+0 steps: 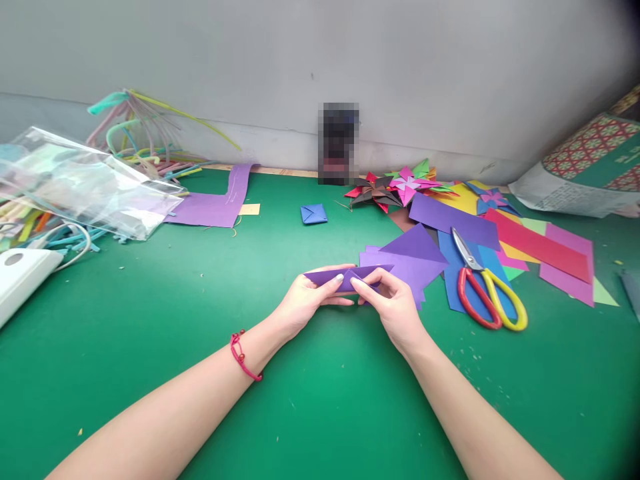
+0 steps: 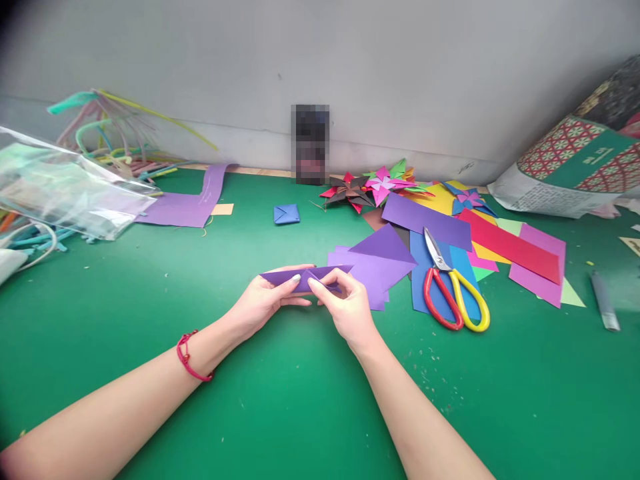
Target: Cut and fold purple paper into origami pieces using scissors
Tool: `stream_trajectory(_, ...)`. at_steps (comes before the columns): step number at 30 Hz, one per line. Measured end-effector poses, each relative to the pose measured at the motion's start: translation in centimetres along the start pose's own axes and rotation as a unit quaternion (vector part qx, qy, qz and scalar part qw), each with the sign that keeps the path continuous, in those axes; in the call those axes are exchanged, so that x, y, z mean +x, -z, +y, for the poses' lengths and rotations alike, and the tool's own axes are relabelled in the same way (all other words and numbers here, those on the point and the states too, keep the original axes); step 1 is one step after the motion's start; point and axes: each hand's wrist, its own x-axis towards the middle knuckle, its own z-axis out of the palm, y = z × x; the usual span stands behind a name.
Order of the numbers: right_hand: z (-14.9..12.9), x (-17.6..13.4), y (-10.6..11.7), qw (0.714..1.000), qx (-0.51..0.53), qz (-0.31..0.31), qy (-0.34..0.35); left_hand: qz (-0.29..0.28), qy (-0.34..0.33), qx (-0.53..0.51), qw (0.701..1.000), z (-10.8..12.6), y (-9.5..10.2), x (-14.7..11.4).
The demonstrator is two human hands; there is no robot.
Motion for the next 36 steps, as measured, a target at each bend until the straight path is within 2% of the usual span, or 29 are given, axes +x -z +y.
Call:
stream_trajectory(9, -0.4, 0.0, -0.1, 1.0, 0.004, -0.002, 0.0, -0.002, -0.009, 0.013, 1.0, 0.0, 0.0, 0.0)
stream_trajectory(15, -0.3, 0.0, -0.1, 1.0, -0.006, -0.002, 0.009, 0.017, -0.011, 0.024, 1.0, -0.2, 0.1, 0.1)
stream_trajectory(21, -0.6, -0.1, -0.2, 1.0, -0.003, -0.003, 0.003, 0.006, -0.012, 0.042, 0.999, 0.0, 0.1, 0.0)
stream_trajectory(26, -0.1, -0.1, -0.4, 1.0, 0.003, 0.001, -0.006, 0.02, -0.033, 0.07, 0.997, 0.3, 0.1, -0.1)
stream_trajectory(28, 0.3, -0.1, -0.7, 0.999, 0.032, 0.022, -0.003, 0.028, -0.043, 0.079, 0.996, 0.4, 0.2, -0.1)
stream_trajectory(32, 0.5, 0.0, -1.2, 0.985, 0.157, 0.074, 0.024, 0.036, -0.047, 0.076, 0.995, 0.6, 0.2, 0.0)
stream_trajectory(36, 0.3, -0.1, -1.4, 0.976, 0.187, 0.106, 0.012, 0.037, -0.048, 0.076, 0.995, 0.6, 0.2, 0.0)
